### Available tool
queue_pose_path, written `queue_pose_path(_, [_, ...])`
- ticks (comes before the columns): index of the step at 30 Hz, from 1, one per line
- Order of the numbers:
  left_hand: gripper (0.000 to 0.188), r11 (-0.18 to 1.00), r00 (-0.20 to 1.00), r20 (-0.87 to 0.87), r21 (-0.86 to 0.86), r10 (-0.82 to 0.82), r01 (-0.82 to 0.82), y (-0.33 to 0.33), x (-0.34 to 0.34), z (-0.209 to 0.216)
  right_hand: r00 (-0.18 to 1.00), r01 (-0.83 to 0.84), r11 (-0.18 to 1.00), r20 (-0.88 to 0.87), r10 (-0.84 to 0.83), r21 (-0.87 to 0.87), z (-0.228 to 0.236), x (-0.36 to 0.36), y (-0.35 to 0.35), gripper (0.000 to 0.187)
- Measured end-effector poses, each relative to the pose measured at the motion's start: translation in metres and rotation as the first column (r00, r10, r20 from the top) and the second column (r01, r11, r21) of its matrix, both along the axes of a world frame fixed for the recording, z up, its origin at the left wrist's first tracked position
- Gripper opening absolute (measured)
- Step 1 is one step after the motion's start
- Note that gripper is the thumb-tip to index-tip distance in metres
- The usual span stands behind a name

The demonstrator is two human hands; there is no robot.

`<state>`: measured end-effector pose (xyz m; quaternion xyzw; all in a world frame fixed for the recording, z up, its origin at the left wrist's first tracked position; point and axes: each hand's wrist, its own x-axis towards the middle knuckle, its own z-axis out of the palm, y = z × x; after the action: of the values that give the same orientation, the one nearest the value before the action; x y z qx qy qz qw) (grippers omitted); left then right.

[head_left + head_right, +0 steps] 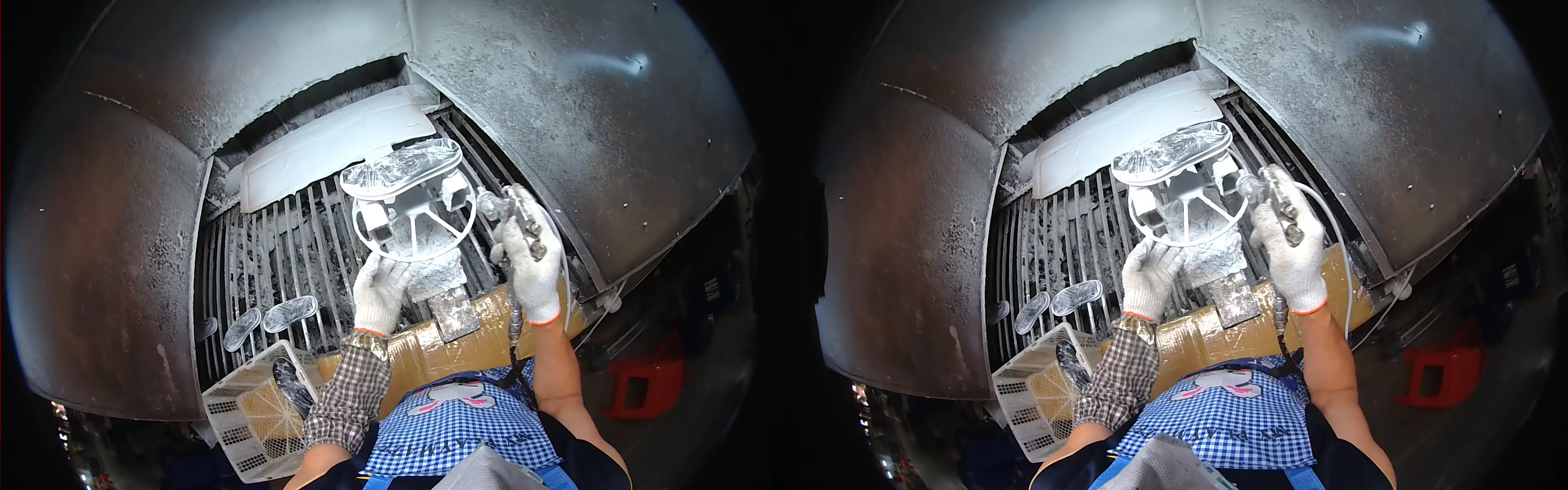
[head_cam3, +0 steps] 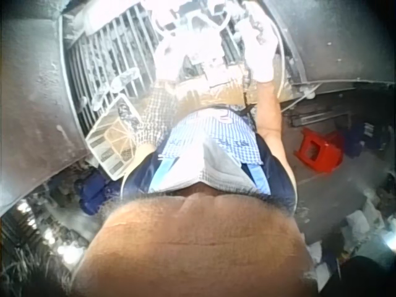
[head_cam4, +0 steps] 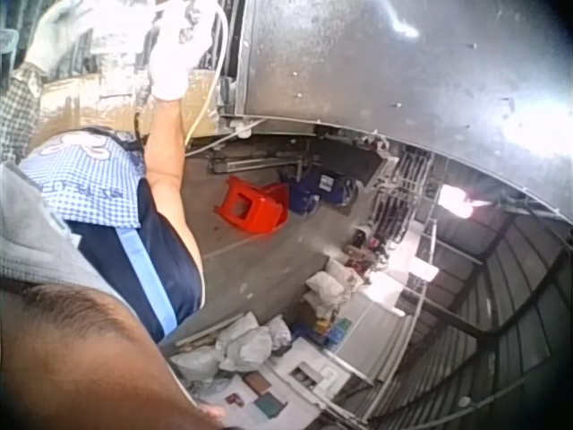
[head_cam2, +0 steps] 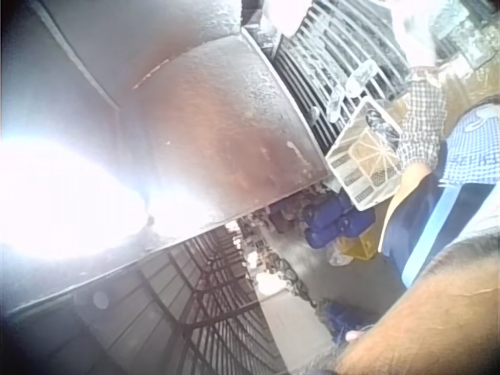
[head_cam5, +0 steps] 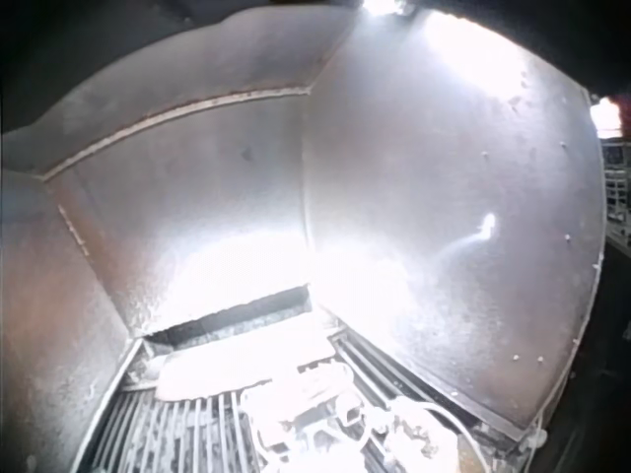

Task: The person repeatedly picks up small plastic parts from a white basket and sprays them with white paint using a spray gun. They rotate the parts to ensure even coverage and place them on a metal grate to dry before picking up the next item.

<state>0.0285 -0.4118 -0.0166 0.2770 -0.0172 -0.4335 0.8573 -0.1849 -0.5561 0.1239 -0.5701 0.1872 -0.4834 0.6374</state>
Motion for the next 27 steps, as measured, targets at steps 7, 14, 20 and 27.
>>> queue_pose_path(7, [0.045, 1.000, 0.999, 0.044, -0.021, 0.002, -0.001, 0.001, 0.002, 0.000, 0.991, -0.089, 0.984, -0.109, 0.073, -0.156, -0.007, 0.013, 0.011, 0.056])
queue_pose_path(14, [0.040, 0.996, 0.999, -0.024, 0.079, 0.037, -0.035, 0.003, -0.002, 0.000, 0.955, -0.295, 0.955, 0.029, 0.294, 0.040, -0.005, 0.012, 0.016, 0.057])
queue_pose_path(20, [0.031, 0.990, 0.997, 0.064, 0.126, 0.051, -0.059, 0.002, -0.019, -0.018, 0.998, -0.054, 0.995, -0.028, 0.052, -0.086, -0.007, 0.008, 0.004, 0.056])
queue_pose_path(27, [0.032, 0.998, 0.995, 0.070, 0.004, -0.065, 0.065, -0.020, -0.031, 0.031, 0.977, 0.184, 0.982, 0.116, -0.178, -0.044, -0.027, -0.005, -0.020, 0.059])
